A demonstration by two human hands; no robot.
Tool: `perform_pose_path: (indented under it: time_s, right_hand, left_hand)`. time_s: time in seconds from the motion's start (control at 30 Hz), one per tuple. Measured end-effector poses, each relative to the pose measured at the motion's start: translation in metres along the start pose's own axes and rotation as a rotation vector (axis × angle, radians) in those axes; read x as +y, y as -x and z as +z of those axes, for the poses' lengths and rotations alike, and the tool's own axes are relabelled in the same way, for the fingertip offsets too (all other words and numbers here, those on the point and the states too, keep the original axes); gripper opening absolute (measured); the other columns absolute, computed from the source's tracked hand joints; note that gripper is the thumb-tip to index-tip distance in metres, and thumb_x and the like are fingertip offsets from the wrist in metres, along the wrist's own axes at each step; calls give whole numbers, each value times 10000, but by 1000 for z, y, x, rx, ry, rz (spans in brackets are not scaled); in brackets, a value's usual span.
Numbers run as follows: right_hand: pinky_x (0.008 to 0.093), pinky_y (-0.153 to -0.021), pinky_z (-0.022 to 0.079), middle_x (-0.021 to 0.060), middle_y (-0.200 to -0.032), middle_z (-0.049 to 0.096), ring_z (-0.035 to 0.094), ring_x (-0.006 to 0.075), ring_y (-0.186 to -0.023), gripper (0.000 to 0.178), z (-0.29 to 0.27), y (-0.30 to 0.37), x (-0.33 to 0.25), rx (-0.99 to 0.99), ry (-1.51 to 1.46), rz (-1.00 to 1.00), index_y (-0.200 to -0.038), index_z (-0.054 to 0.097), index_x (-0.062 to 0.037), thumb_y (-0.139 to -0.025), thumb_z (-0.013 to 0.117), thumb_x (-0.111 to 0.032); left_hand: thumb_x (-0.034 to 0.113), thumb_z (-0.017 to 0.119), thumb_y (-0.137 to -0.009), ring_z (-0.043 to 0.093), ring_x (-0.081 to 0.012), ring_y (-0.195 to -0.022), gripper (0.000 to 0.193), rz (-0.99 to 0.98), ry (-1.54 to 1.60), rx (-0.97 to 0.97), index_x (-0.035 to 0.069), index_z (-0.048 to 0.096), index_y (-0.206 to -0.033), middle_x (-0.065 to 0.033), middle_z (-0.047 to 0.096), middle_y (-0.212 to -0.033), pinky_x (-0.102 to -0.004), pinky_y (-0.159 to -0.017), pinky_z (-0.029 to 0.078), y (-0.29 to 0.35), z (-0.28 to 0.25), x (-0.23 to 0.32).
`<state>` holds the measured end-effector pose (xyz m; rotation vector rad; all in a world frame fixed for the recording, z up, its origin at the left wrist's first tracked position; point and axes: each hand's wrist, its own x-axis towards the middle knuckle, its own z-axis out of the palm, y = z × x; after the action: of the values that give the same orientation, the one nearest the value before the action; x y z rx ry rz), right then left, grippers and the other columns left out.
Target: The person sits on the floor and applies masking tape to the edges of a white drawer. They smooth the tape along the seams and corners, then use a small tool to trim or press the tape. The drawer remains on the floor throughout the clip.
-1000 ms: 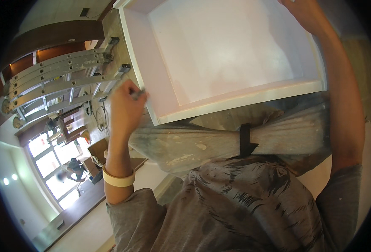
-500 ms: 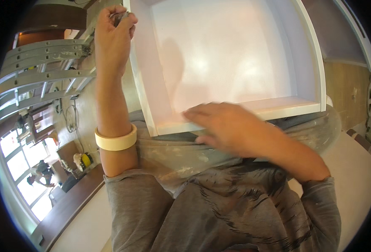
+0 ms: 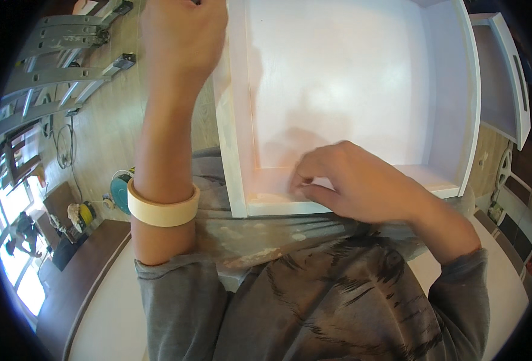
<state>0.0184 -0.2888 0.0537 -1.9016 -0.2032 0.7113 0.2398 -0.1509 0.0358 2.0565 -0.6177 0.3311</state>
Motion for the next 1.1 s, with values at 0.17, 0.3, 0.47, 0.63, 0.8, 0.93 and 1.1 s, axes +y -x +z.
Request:
perform_pose_path:
  time_s: [0.17, 0.3, 0.47, 0.63, 0.8, 0.93, 1.1]
  right_hand:
    - [329, -763, 486, 66, -848, 673, 578, 149, -805, 217, 20, -53, 12, -226, -382, 309, -1046, 732, -27, -993, 580, -172]
    - [313, -731, 456, 38, -821, 634, 535, 148, -775, 234, 23, -66, 11, -309, -446, 363, -1032, 752, -68, -994, 558, -193]
    - [314, -733, 452, 19, -798, 628, 525, 132, -761, 233, 32, -64, 16, -280, -499, 382, -1004, 769, -80, -993, 563, -189]
    - [310, -777, 464, 26, -814, 658, 548, 123, -789, 233, 30, -60, 12, -281, -508, 355, -1002, 774, -77, -996, 570, -189]
    - [309, -768, 474, 22, -819, 667, 554, 126, -777, 233, 34, -61, 14, -272, -528, 289, -1019, 769, -72, -998, 564, -181]
    - [316, -764, 470, 28, -808, 643, 546, 131, -778, 233, 28, -59, 8, -270, -543, 399, -1023, 760, -57, -1002, 562, -179]
    - [316, -756, 465, 29, -796, 621, 538, 131, -773, 229, 26, -59, 4, -246, -499, 382, -1007, 752, -45, -1001, 566, -179]
  left_hand:
    - [-40, 596, -901, 560, -125, -767, 91, -3, -28, 74, 0, 589, -982, -53, 584, -843, -282, -717, 464, 12, 20, 17]
    - [-38, 598, -906, 552, -120, -750, 89, -30, 65, 119, 0, 586, -985, -52, 578, -842, -284, -696, 461, 13, 21, 7]
    - [-41, 596, -908, 549, -120, -736, 86, -45, 87, 105, -1, 586, -983, -51, 577, -842, -279, -686, 460, 13, 23, 9]
    - [-53, 587, -906, 553, -120, -742, 87, 5, 51, 110, -3, 588, -978, -54, 581, -848, -276, -696, 464, 12, 23, 15]
    - [-59, 578, -910, 564, -130, -761, 79, -64, 56, 60, -12, 582, -974, -65, 586, -862, -285, -710, 473, 9, 20, 16]
    - [-62, 575, -913, 569, -137, -770, 75, -78, 84, 46, -14, 575, -972, -70, 588, -869, -292, -715, 476, 10, 17, 22]
    - [-66, 584, -914, 565, -136, -763, 83, -28, 62, 84, -9, 577, -973, -67, 587, -865, -293, -709, 474, 11, 22, 18]
